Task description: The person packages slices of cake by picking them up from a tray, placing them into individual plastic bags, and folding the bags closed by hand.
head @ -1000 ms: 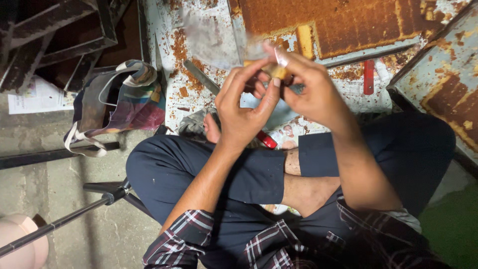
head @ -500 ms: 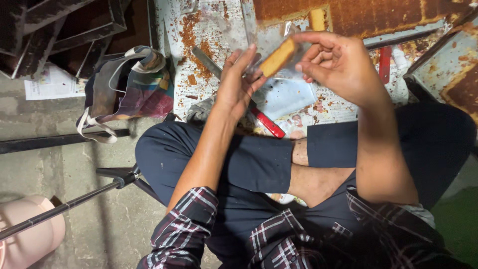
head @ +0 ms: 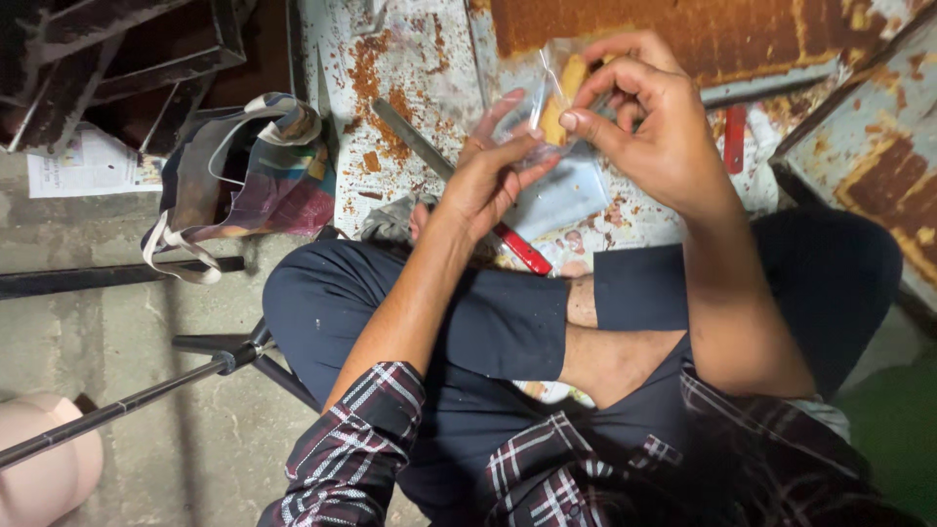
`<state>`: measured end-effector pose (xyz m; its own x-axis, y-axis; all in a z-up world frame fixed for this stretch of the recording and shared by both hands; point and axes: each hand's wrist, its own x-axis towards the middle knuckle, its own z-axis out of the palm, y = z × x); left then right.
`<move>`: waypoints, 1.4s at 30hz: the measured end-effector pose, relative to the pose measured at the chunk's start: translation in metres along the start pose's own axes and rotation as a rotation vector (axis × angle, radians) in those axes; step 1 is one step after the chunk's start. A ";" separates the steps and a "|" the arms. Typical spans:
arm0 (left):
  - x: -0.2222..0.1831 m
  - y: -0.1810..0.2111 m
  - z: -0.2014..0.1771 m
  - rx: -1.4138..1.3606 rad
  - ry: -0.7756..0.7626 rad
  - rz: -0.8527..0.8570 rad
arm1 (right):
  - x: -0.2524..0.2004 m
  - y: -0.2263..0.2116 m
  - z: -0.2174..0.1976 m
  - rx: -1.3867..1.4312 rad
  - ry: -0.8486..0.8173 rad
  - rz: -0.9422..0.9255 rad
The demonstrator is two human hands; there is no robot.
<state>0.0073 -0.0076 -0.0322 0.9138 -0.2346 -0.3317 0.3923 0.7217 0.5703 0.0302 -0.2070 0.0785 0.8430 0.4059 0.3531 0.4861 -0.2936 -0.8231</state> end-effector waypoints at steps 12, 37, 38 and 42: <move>-0.013 0.029 0.011 -0.279 -0.415 0.109 | 0.053 -0.109 -0.046 -0.449 -0.367 -0.161; -0.018 0.029 0.027 0.193 -0.359 0.208 | 0.059 -0.047 -0.056 0.232 -0.555 0.181; -0.018 0.029 0.026 0.185 -0.353 0.197 | 0.061 -0.046 -0.056 0.261 -0.576 0.242; -0.013 0.033 0.024 0.106 -0.294 0.201 | 0.068 -0.053 -0.070 0.221 -0.600 0.162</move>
<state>0.0115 0.0035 0.0092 0.9591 -0.2828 0.0161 0.1962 0.7043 0.6823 0.0774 -0.2245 0.1774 0.5956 0.8023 -0.0392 0.2517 -0.2328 -0.9394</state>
